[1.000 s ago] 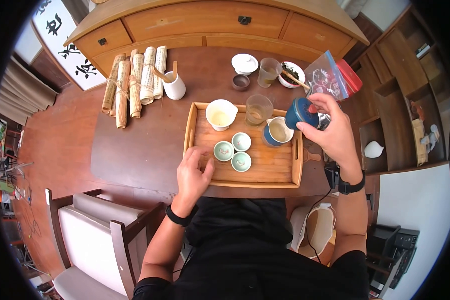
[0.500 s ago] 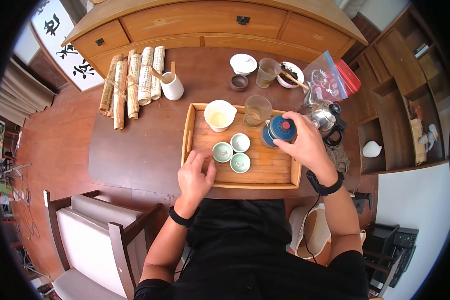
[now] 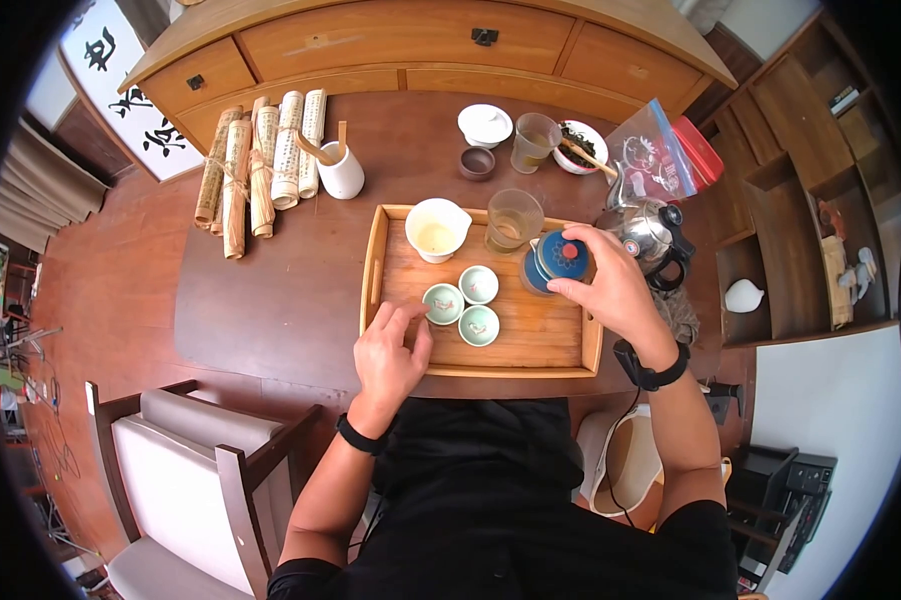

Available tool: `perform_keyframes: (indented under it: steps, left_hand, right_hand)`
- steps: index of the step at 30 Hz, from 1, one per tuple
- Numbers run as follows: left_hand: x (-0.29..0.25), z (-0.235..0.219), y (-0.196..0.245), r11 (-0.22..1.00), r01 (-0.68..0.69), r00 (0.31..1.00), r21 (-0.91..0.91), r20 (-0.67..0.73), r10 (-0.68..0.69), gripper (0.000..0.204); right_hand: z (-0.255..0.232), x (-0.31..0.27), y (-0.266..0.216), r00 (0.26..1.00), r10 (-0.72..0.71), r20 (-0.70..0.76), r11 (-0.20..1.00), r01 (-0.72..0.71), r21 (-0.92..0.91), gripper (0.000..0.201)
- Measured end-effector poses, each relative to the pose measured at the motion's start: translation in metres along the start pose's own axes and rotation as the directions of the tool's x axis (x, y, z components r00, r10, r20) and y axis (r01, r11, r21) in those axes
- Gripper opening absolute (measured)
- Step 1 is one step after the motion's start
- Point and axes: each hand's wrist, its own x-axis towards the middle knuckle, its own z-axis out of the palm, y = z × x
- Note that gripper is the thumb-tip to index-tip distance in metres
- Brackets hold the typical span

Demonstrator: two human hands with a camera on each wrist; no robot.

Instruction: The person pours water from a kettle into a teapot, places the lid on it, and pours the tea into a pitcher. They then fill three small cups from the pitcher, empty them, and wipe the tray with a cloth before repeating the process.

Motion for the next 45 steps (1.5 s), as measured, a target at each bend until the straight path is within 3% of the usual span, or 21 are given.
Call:
perform_keyframes:
  steps: [4, 8, 14, 22, 31, 45]
  left_hand:
    - [-0.001, 0.000, -0.001, 1.000, -0.004, 1.000, 0.005, 0.003, 0.003, 0.017]
    - [-0.001, 0.000, 0.001, 1.000, -0.014, 1.000, -0.003, -0.005, 0.014, 0.016]
    - [0.001, 0.001, 0.003, 1.000, -0.010, 1.000, -0.014, -0.008, 0.010, 0.015]
    - [0.001, -0.001, 0.003, 1.000, -0.006, 1.000, 0.003, 0.023, 0.005, 0.015]
    - [0.000, 0.000, 0.001, 1.000, -0.015, 1.000, 0.005, 0.022, 0.015, 0.016]
    - [0.001, -0.001, 0.003, 0.999, -0.034, 0.999, 0.001, 0.016, 0.034, 0.015]
  right_hand:
    - [-0.002, 0.002, 0.004, 0.998, 0.069, 0.005, 0.992, -0.069, 0.104, 0.066]
    - [-0.023, 0.012, 0.014, 0.983, 0.161, -0.089, 0.894, -0.107, 0.435, 0.060]
    - [-0.058, 0.018, 0.010, 0.953, 0.231, -0.197, 0.844, -0.095, 0.528, 0.058]
    - [-0.054, 0.014, 0.018, 0.964, 0.157, -0.213, 0.877, -0.037, 0.479, 0.059]
    - [-0.048, 0.011, 0.018, 0.969, 0.193, -0.152, 0.873, -0.099, 0.477, 0.060]
    - [-0.039, 0.011, 0.012, 0.983, 0.148, -0.113, 0.941, -0.105, 0.322, 0.066]
